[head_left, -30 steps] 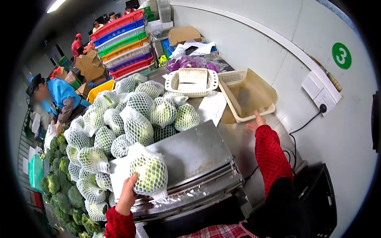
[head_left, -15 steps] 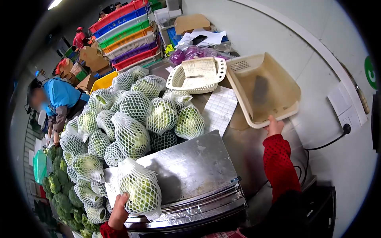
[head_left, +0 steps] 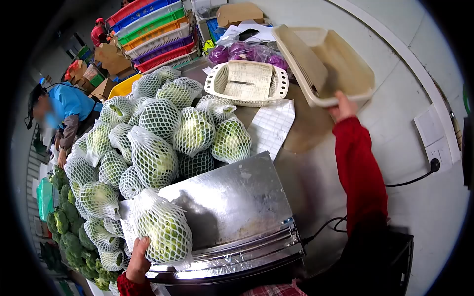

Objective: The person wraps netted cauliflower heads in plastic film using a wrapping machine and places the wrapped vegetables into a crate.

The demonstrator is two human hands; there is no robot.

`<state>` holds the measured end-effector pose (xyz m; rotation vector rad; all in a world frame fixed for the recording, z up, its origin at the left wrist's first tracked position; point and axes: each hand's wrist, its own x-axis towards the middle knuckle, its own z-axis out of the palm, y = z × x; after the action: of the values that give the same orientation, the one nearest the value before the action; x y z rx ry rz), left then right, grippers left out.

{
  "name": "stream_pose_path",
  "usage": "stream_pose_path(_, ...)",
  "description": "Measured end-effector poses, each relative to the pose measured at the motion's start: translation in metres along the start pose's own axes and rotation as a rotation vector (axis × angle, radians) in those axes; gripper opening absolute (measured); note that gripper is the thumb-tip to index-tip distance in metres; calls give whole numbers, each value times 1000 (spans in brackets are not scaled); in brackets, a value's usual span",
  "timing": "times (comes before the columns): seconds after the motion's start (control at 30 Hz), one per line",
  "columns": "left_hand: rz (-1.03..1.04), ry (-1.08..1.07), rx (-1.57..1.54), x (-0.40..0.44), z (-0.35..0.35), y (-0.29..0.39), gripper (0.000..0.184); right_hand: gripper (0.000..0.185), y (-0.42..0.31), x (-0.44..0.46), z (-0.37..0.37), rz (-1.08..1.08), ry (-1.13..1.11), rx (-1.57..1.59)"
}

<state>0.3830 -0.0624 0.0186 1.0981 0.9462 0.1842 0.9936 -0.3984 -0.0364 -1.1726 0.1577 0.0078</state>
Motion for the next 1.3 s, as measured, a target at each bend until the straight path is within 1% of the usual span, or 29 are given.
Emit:
stream_pose_path(0.03, 9, 5, 1, -1, -2, -1, 56, 44, -9, 10, 29, 1, 8, -15)
stream_pose_path(0.07, 3, 4, 36, -2, -5, -3, 55, 49, -10, 32, 48, -39, -14, -121)
stream_pose_path(0.1, -1, 4, 71, -1, -6, -1, 54, 57, -8, 54, 67, 9, 10, -94)
stream_pose_path(0.17, -2, 16, 64, -5, 6, 5, 56, 56, -4, 81, 93, 90, -11, -112)
stream_pose_path(0.2, 19, -38, 85, -4, 7, 6, 57, 56, 10, 99, 98, 91, -21, -102)
stream_pose_path(0.23, 39, -90, 108, -3, 8, 7, 58, 52, 29, 114, 101, 35, -43, -87)
stream_pose_path(0.27, 28, -27, 117, -7, 9, 7, 59, 48, 45, 127, 103, -19, -64, -74)
stream_pose_path(0.3, 31, -18, 117, -7, 6, 5, 59, 48, 53, 134, 104, -14, -71, -69)
stream_pose_path(0.37, 10, 20, 131, -6, -1, 3, 60, 41, 67, 138, 98, 75, 27, -80)
stream_pose_path(0.43, -4, 43, 125, -5, -4, 0, 61, 43, 77, 128, 83, 75, 48, -102)
stream_pose_path(0.5, -70, 58, 44, -5, 2, 6, 66, 53, 85, 116, 68, 40, 16, 38)
stream_pose_path(0.53, -76, 6, 27, -4, 0, 7, 62, 57, 91, 105, 59, 15, 26, -112)
stream_pose_path(0.57, -79, -2, 29, -2, -5, 4, 62, 59, 98, 96, 48, 9, -44, -273)
stream_pose_path(0.6, -51, 9, 30, 1, -11, -2, 59, 61, 111, 82, 38, -71, -73, -465)
stream_pose_path(0.67, -30, 10, -8, -2, -2, 2, 54, 64, 105, 21, 32, -51, -105, -813)
stream_pose_path(0.7, -43, 11, 10, -4, 5, 8, 54, 64, 110, 1, 28, -25, -131, -912)
stream_pose_path(0.73, -43, 22, 14, -5, 5, 8, 54, 63, 110, -17, 28, 59, -170, -983)
stream_pose_path(0.77, -43, 32, 19, -4, 5, 7, 53, 63, 119, -19, 23, 55, -168, -980)
stream_pose_path(0.83, -32, 19, 19, -1, 0, 1, 54, 66, 142, -15, 18, 370, -402, -886)
stream_pose_path(0.87, -23, 9, 19, 0, -2, 2, 54, 66, 137, -16, 21, 365, -398, -877)
stream_pose_path(0.93, 0, 25, 61, 1, -4, -1, 55, 63, 132, -20, 29, 132, -338, -1073)
stream_pose_path(1.0, 9, 30, 114, 5, -15, -9, 57, 64, 128, -1, 43, -330, 27, -814)
stream_pose_path(1.03, 8, 35, 114, 4, -18, -10, 57, 70, 127, 29, 49, -307, 85, -723)
stream_pose_path(1.07, 13, 25, 113, 5, -20, -12, 57, 67, 131, 63, 56, -542, 247, -714)
stream_pose_path(1.1, 20, 12, 112, 7, -19, -12, 58, 61, 119, 90, 59, -374, 116, -528)
stream_pose_path(1.13, 43, 1, 118, 4, -8, -6, 58, 52, 68, 52, 82, -133, 50, -297)
stream_pose_path(1.17, 45, 1, 118, 4, -6, -4, 58, 49, 57, 59, 93, -26, 69, -288)
stream_pose_path(1.27, 20, -75, 167, 2, -3, 3, 60, 50, 62, 60, 116, 53, 10, -281)
stream_pose_path(1.3, 21, -71, 169, 3, -5, 2, 60, 51, 63, 59, 121, -34, 116, -276)
